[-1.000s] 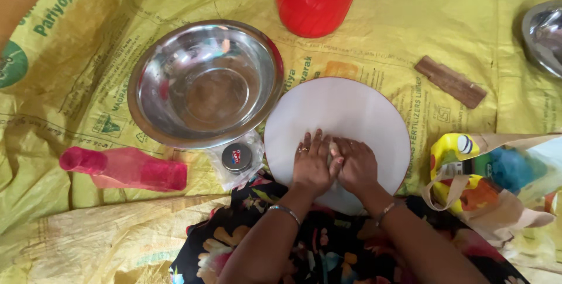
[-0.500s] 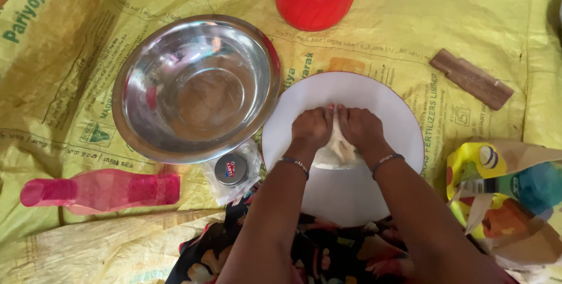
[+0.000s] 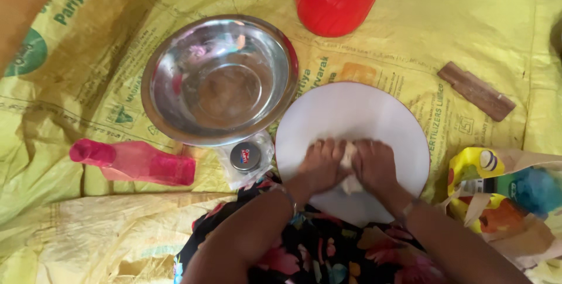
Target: The person kneads a ball of dough in a metal bowl, adds water from a pink bottle, and continues kneading. The dough is then transferred to a white board and kneaded further by hand.
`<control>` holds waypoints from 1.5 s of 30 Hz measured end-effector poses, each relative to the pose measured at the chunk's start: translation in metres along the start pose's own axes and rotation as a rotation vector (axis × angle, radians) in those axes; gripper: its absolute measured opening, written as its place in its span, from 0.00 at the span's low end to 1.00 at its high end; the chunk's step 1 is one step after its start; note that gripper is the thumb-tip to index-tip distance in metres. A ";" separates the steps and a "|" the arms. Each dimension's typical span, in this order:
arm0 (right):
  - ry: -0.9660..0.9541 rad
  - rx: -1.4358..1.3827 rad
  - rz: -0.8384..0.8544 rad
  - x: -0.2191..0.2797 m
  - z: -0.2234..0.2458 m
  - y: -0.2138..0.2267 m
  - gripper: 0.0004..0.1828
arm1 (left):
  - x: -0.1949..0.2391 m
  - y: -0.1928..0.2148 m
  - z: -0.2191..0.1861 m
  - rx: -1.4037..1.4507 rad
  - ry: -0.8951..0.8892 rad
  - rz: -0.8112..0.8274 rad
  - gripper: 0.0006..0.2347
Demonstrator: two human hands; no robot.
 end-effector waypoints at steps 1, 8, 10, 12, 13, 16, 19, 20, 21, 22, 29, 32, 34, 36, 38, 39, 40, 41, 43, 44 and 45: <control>0.113 -0.003 -0.090 0.013 0.018 0.012 0.25 | 0.014 -0.009 -0.003 0.038 0.034 0.087 0.42; 0.283 0.149 -0.304 0.075 0.059 0.021 0.39 | 0.074 0.009 -0.046 -0.031 -0.068 -0.357 0.44; 0.266 0.136 -0.319 0.062 0.048 0.017 0.36 | 0.059 0.007 -0.040 -0.012 -0.059 -0.331 0.44; 0.216 0.121 -0.304 0.043 0.034 0.013 0.34 | 0.026 0.000 -0.025 -0.032 0.017 -0.188 0.43; 0.174 0.114 -0.284 0.033 0.027 0.012 0.33 | 0.011 -0.001 -0.019 -0.030 0.053 -0.128 0.41; 0.059 0.131 -0.186 0.002 0.006 0.009 0.30 | -0.028 0.002 -0.005 -0.014 0.147 -0.004 0.35; -0.120 0.079 0.026 -0.031 -0.026 -0.003 0.24 | -0.067 0.013 0.009 0.023 0.221 0.016 0.28; -0.192 0.050 0.110 -0.043 -0.039 -0.008 0.21 | -0.081 0.015 0.014 0.044 0.251 0.031 0.26; -0.223 -0.005 0.148 -0.055 -0.048 -0.011 0.22 | -0.095 0.017 0.019 0.064 0.281 0.047 0.25; -0.255 -0.058 0.186 -0.067 -0.056 -0.013 0.24 | -0.106 0.018 0.024 0.081 0.308 0.065 0.25; -0.454 -0.043 0.373 -0.098 -0.088 -0.026 0.29 | -0.149 0.016 0.042 0.113 0.450 0.181 0.30; -0.444 -0.016 0.350 -0.106 -0.086 -0.024 0.28 | -0.152 0.022 0.044 0.100 0.435 0.125 0.29; -0.430 0.014 0.327 -0.102 -0.085 -0.023 0.26 | -0.146 0.020 0.043 0.111 0.403 0.068 0.27; -0.368 0.018 0.246 -0.095 -0.081 -0.021 0.22 | -0.138 0.015 0.043 0.132 0.357 0.010 0.25; -0.252 -0.001 0.097 -0.090 -0.070 -0.014 0.17 | -0.128 0.015 0.038 0.094 0.260 -0.083 0.23; -0.176 0.056 0.026 -0.086 -0.062 -0.010 0.16 | -0.121 0.015 0.035 0.075 0.211 -0.130 0.21; -0.100 0.113 -0.046 -0.080 -0.053 -0.006 0.15 | -0.114 0.012 0.032 0.045 0.175 -0.148 0.22; -0.025 0.170 -0.119 -0.073 -0.043 -0.001 0.15 | -0.104 0.009 0.028 0.014 0.139 -0.167 0.22; -0.009 0.152 -0.109 -0.057 -0.037 -0.004 0.18 | -0.079 0.010 0.016 -0.002 0.034 -0.227 0.24; 0.000 0.141 -0.109 -0.050 -0.033 -0.004 0.20 | -0.062 0.014 0.011 0.009 -0.033 -0.269 0.27; 0.041 0.123 -0.126 -0.043 -0.026 -0.001 0.24 | -0.046 0.020 0.005 0.019 -0.101 -0.309 0.31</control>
Point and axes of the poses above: each hand's wrist, its own x-axis away from the middle knuckle, its own y-axis out of the back of the hand, z = x × y, the point moved 10 cm from there along -x, towards the middle knuckle, and after that the axes turned 8 degrees about y, right-handed, at the moved point
